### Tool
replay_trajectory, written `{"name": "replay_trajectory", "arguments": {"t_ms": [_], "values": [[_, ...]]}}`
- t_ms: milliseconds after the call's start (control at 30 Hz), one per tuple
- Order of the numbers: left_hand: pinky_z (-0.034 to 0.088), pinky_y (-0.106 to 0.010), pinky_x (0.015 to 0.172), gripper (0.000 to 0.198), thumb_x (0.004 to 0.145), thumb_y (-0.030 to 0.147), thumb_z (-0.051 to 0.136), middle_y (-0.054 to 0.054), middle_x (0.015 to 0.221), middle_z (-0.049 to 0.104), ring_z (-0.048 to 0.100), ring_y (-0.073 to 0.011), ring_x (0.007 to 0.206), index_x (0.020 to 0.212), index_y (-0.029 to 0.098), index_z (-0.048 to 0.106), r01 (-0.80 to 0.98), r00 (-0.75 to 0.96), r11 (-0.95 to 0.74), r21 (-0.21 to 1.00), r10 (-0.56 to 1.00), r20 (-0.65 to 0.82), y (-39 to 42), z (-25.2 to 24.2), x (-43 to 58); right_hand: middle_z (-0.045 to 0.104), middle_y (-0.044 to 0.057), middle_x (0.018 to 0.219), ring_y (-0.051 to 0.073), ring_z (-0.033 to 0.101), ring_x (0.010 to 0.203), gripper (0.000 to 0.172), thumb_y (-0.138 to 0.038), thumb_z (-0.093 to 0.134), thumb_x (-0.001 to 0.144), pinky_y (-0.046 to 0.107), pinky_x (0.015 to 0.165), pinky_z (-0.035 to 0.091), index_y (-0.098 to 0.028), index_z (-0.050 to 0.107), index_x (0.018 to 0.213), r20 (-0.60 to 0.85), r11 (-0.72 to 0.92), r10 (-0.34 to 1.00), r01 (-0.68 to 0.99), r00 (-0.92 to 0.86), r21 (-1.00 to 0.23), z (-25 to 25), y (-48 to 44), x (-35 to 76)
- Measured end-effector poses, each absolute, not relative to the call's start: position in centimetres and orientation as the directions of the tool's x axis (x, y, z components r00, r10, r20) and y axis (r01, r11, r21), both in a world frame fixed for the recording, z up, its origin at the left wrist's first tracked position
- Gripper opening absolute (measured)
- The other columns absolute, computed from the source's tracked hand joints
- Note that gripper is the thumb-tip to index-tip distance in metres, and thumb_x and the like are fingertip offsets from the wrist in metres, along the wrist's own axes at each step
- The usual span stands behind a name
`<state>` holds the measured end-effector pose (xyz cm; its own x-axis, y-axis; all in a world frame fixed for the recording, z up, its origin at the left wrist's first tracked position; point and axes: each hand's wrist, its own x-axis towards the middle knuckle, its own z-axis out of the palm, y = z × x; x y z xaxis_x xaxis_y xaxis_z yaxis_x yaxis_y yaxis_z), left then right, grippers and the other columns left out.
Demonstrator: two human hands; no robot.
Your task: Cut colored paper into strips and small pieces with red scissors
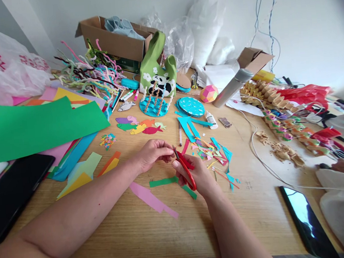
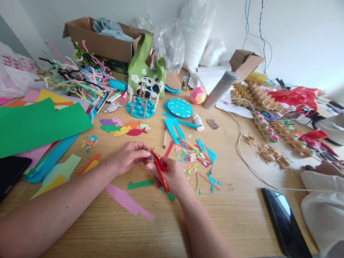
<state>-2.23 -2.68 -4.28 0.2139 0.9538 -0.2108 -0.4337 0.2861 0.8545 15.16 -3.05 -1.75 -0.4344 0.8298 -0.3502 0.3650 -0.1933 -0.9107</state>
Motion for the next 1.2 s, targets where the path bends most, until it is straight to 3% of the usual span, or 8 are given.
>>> {"name": "replay_trajectory", "arguments": {"t_ms": [1200], "values": [[0.047, -0.027, 0.062, 0.014, 0.062, 0.022, 0.072, -0.005, 0.065, 0.068, 0.06, -0.0118, 0.056, 0.067, 0.012, 0.063, -0.406, 0.259, 0.28, 0.87, 0.948, -0.184, -2.6, -4.3, -2.52, 0.054, -0.005, 0.049, 0.011, 0.052, 0.036, 0.046, -0.06, 0.071, 0.069, 0.02, 0.033, 0.037, -0.019, 0.051, 0.074, -0.35, -0.176, 0.814, 0.377, -0.463, -0.909, -1.26, -3.08, 15.21]]}}
